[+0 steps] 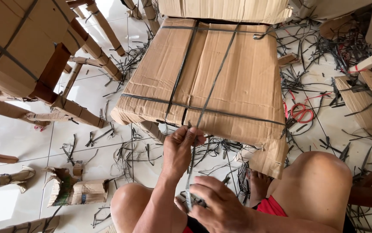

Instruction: Wrapping wooden chairs in protective cardboard and securing them with plastic ties for shipping or storage.

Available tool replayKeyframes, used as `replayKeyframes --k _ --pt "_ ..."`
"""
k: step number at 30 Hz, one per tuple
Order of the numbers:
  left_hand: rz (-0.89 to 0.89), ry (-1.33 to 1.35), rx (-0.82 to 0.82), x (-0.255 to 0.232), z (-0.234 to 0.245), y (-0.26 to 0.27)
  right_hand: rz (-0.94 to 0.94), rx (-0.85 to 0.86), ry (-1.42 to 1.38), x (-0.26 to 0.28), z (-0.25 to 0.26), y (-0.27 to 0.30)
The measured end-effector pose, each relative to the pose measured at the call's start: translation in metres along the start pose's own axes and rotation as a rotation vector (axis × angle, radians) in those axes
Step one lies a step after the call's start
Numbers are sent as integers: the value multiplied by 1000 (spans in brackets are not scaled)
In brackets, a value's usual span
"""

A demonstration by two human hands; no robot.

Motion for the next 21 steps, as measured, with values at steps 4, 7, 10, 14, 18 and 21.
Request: replayKeyframes --k 4,7,10,14,18,21 --pt "-49 -271 -34 -14 -11 10 18 -301 3 -8 46 9" --pt "-119 -430 -37 -26 -23 14 0 -393 -236 -12 75 -19" --pt "-336 -608 -32 -40 -36 20 -118 -400 -668 -17 72 -28" --pt "-688 -916 -161 -62 -51 33 -576 -732 -941 -54 16 40" --pt "-721 -877 -169 -64 -54 17 -941 -857 -1071 -95 -30 76" --pt "-762 -875 -130 -62 -62 13 -1245 -807 -873 -120 -48 105"
Point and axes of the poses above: each hand's wrist, its own y-axis away from the middle knuckle, its own z-axis out of the back of the hand, x = y × z, the point moved 7 cm from there along -y, towards the middle knuckle, and after that the axes turned 9 degrees about z, right-handed, at the moved point
